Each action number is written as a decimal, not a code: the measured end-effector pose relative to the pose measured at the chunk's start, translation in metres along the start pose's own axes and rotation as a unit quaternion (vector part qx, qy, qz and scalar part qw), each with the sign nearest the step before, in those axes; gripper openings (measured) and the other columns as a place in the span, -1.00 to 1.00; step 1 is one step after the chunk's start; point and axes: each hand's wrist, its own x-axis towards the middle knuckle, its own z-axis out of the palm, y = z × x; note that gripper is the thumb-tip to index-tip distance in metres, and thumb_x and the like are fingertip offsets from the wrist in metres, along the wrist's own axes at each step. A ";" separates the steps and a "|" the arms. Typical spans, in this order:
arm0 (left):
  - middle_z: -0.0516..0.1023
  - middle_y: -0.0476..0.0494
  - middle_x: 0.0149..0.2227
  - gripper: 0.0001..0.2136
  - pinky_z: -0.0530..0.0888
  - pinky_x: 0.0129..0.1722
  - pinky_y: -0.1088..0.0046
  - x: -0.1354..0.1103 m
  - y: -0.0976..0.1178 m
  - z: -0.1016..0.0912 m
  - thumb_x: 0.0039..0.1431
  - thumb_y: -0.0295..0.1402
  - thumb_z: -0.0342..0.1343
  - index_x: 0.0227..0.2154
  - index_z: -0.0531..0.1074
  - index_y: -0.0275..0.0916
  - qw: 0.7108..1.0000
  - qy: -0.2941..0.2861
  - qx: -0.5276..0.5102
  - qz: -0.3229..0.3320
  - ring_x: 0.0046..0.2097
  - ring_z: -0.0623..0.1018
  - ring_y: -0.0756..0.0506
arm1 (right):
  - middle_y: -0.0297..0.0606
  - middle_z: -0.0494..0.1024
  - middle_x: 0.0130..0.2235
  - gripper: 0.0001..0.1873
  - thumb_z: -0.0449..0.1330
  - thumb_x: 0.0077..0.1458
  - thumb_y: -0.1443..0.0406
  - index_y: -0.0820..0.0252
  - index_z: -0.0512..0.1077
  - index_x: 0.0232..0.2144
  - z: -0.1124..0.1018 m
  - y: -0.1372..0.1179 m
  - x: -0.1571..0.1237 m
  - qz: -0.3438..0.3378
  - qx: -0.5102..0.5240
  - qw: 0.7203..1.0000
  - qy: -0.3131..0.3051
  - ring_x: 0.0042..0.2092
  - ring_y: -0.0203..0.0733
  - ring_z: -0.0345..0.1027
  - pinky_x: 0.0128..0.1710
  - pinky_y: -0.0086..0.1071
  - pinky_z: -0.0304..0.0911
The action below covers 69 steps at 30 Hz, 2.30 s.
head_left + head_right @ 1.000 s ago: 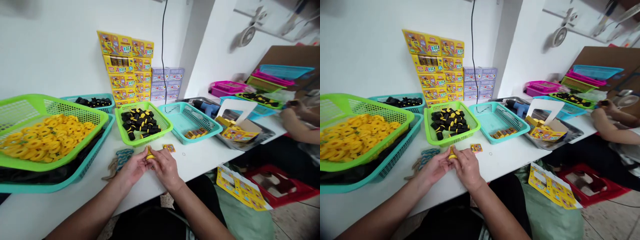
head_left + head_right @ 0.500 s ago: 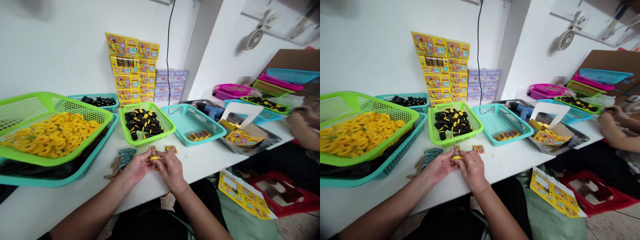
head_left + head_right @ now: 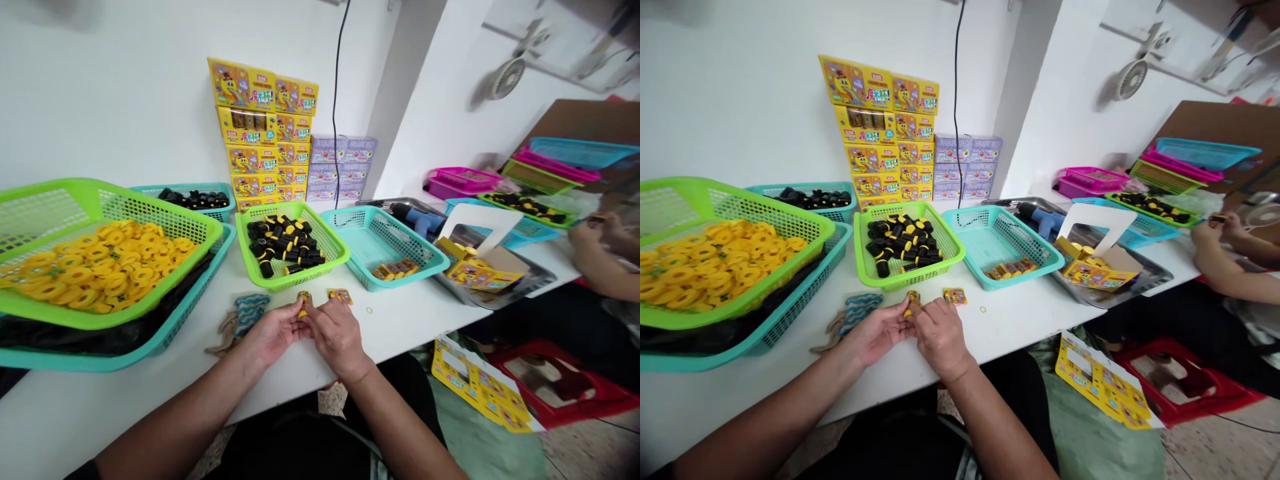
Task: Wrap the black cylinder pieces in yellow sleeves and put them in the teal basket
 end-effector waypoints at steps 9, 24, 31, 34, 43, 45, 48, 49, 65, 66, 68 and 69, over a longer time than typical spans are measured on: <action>0.54 -0.17 -0.41 -0.84 0.46 -0.41 0.49 0.001 0.000 -0.003 0.26 -0.40 0.09 -0.34 0.51 -0.37 1.000 0.018 0.008 0.007 -0.44 0.51 -0.02 | -0.19 0.49 -0.36 -0.78 0.15 0.24 0.32 0.25 0.46 -0.08 0.001 -0.001 -0.003 0.073 0.064 0.995 0.002 -0.31 -0.16 0.33 -0.32 -0.28 0.30; 0.55 -0.22 -0.42 -0.83 0.47 -0.35 0.50 -0.003 0.000 0.001 0.24 -0.54 0.06 -0.41 0.53 -0.44 1.000 -0.022 0.004 -0.007 -0.42 0.52 -0.02 | -0.21 0.47 -0.40 -0.82 0.13 0.22 0.40 0.23 0.47 -0.13 -0.009 0.003 0.002 0.016 0.045 0.999 0.009 -0.35 -0.19 0.30 -0.35 -0.29 0.27; 0.55 -0.22 -0.34 -0.85 0.47 -0.39 0.49 -0.002 0.001 -0.001 0.25 -0.40 0.11 -0.29 0.53 -0.39 0.999 -0.037 -0.003 0.010 -0.40 0.52 -0.03 | -0.19 0.51 -0.32 -0.72 0.17 0.21 0.36 0.18 0.42 -0.01 -0.002 -0.001 -0.003 0.068 0.088 0.993 0.046 -0.30 -0.16 0.36 -0.30 -0.27 0.35; 0.54 -0.16 -0.39 -0.90 0.44 -0.43 0.56 -0.002 -0.001 0.000 0.21 -0.47 0.15 -0.37 0.54 -0.38 1.000 -0.012 -0.012 0.022 -0.45 0.49 0.03 | -0.19 0.48 -0.35 -0.70 0.15 0.22 0.37 0.19 0.42 0.01 0.003 -0.002 -0.004 0.066 0.096 0.993 0.030 -0.32 -0.18 0.34 -0.34 -0.30 0.35; 0.54 -0.20 -0.38 -0.87 0.46 -0.36 0.52 0.001 -0.004 -0.004 0.22 -0.44 0.14 -0.37 0.55 -0.40 0.999 -0.046 0.011 0.023 -0.41 0.51 0.01 | -0.25 0.44 -0.43 -0.76 0.15 0.21 0.39 0.18 0.48 -0.08 0.001 0.003 -0.005 0.063 0.080 0.994 0.026 -0.38 -0.21 0.33 -0.40 -0.34 0.31; 0.56 -0.23 -0.35 -0.87 0.47 -0.34 0.50 0.001 -0.003 -0.006 0.22 -0.44 0.13 -0.32 0.55 -0.39 0.998 -0.053 0.025 0.024 -0.38 0.53 -0.02 | -0.25 0.47 -0.39 -0.78 0.18 0.20 0.36 0.17 0.48 -0.09 -0.002 0.003 -0.004 0.093 0.104 0.990 0.030 -0.35 -0.22 0.36 -0.37 -0.34 0.34; 0.56 -0.24 -0.33 -0.86 0.48 -0.32 0.48 0.001 -0.002 -0.006 0.23 -0.44 0.12 -0.30 0.55 -0.38 0.997 -0.063 0.033 0.018 -0.37 0.54 -0.04 | -0.27 0.49 -0.39 -0.82 0.19 0.19 0.36 0.16 0.48 -0.14 -0.003 0.003 -0.003 0.116 0.137 0.983 0.043 -0.36 -0.23 0.37 -0.36 -0.34 0.34; 0.56 -0.24 -0.33 -0.86 0.48 -0.31 0.49 0.001 -0.002 -0.006 0.23 -0.44 0.11 -0.31 0.55 -0.39 0.997 -0.063 0.031 0.015 -0.37 0.54 -0.03 | -0.28 0.49 -0.41 -0.85 0.18 0.19 0.37 0.16 0.49 -0.17 -0.003 0.002 -0.003 0.115 0.141 0.982 0.048 -0.38 -0.23 0.36 -0.38 -0.34 0.34; 0.56 -0.30 -0.30 -0.81 0.52 -0.26 0.40 -0.003 -0.001 0.000 0.28 -0.43 0.01 -0.27 0.52 -0.40 0.998 -0.042 0.045 -0.003 -0.32 0.55 -0.09 | -0.22 0.53 -0.35 -0.79 0.14 0.23 0.35 0.18 0.48 -0.10 0.000 0.006 -0.003 0.126 0.146 0.981 0.023 -0.31 -0.23 0.39 -0.30 -0.36 0.36; 0.56 -0.30 -0.30 -0.81 0.52 -0.27 0.40 -0.002 -0.002 -0.001 0.28 -0.42 0.02 -0.27 0.52 -0.39 0.998 -0.044 0.047 -0.002 -0.32 0.55 -0.10 | -0.21 0.52 -0.34 -0.78 0.11 0.25 0.35 0.18 0.47 -0.08 -0.001 0.006 -0.003 0.124 0.139 0.982 0.018 -0.31 -0.23 0.38 -0.30 -0.36 0.35; 0.56 -0.28 -0.30 -0.83 0.52 -0.29 0.42 -0.001 -0.003 -0.004 0.26 -0.41 0.06 -0.27 0.52 -0.39 0.998 -0.045 0.053 0.010 -0.32 0.55 -0.09 | -0.21 0.50 -0.36 -0.78 0.08 0.27 0.34 0.18 0.47 -0.09 -0.002 0.005 -0.003 0.124 0.131 0.984 -0.002 -0.31 -0.23 0.36 -0.31 -0.37 0.34; 0.56 -0.27 -0.29 -0.85 0.52 -0.30 0.44 0.000 -0.003 -0.006 0.24 -0.41 0.09 -0.26 0.53 -0.38 0.997 -0.043 0.056 0.020 -0.32 0.55 -0.08 | -0.21 0.49 -0.35 -0.78 0.09 0.26 0.32 0.18 0.47 -0.09 -0.003 0.004 -0.002 0.125 0.131 0.983 -0.018 -0.31 -0.22 0.36 -0.31 -0.36 0.33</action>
